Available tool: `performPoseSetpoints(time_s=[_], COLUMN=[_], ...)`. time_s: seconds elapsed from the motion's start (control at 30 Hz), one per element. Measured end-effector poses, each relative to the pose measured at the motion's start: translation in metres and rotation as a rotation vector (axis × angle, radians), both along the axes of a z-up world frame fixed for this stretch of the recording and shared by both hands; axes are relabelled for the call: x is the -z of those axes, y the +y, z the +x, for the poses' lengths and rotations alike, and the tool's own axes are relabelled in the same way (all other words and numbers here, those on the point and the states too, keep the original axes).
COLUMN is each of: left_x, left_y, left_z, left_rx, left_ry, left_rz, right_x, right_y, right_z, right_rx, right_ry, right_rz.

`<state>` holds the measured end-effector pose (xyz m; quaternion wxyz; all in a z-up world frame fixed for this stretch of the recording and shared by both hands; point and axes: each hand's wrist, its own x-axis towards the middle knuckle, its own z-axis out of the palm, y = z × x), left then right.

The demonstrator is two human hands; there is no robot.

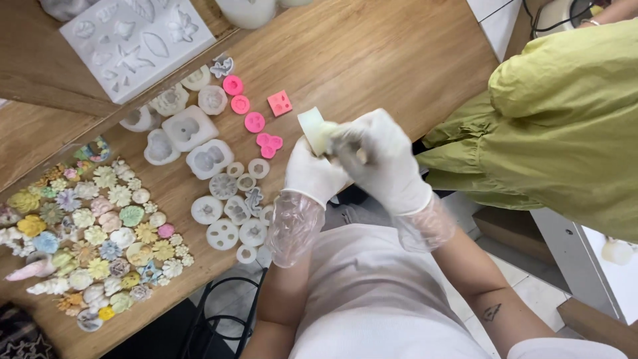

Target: Shape and refine a molded candle using a heat gun and wipes.

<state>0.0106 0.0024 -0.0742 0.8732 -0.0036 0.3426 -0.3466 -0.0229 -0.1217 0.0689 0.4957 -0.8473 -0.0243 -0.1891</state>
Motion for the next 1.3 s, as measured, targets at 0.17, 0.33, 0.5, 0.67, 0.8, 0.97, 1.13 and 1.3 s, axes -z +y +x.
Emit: performPoseSetpoints(time_s=[0.17,0.33,0.5,0.67,0.8,0.97,1.13,1.3], left_x=[0.007,0.008,0.011,-0.010,-0.027,-0.028,-0.045,-0.052], left_y=[0.010,0.008,0.010,0.025,0.028,0.029,0.018,-0.005], left_z=[-0.013,-0.018,-0.015,-0.016,-0.019,-0.040,-0.050,-0.073], left_rx=[0.162,0.201,0.173,0.275,0.300,0.456,0.544,0.732], left_ry=[-0.101,-0.077,0.034,-0.076,-0.021,-1.543,-2.259,-2.154], left_rz=[-0.178,-0.203,0.092,-0.178,-0.034,1.038,1.980,1.971], right_x=[0.034,-0.010,0.013,-0.013,-0.004,0.006,-0.008,-0.007], right_y=[-0.005,0.005,0.005,0.007,0.014,0.022,0.011,-0.007], right_z=[0.018,0.007,0.002,0.012,-0.016,-0.014,-0.031,-0.063], right_rx=[0.002,0.100,-0.164,0.207,0.041,-0.032,0.119,-0.046], right_ry=[-0.078,0.113,-0.064,0.227,0.160,0.043,0.108,-0.042], right_rz=[-0.341,-0.019,-0.356,0.096,0.039,-0.275,0.007,-0.343])
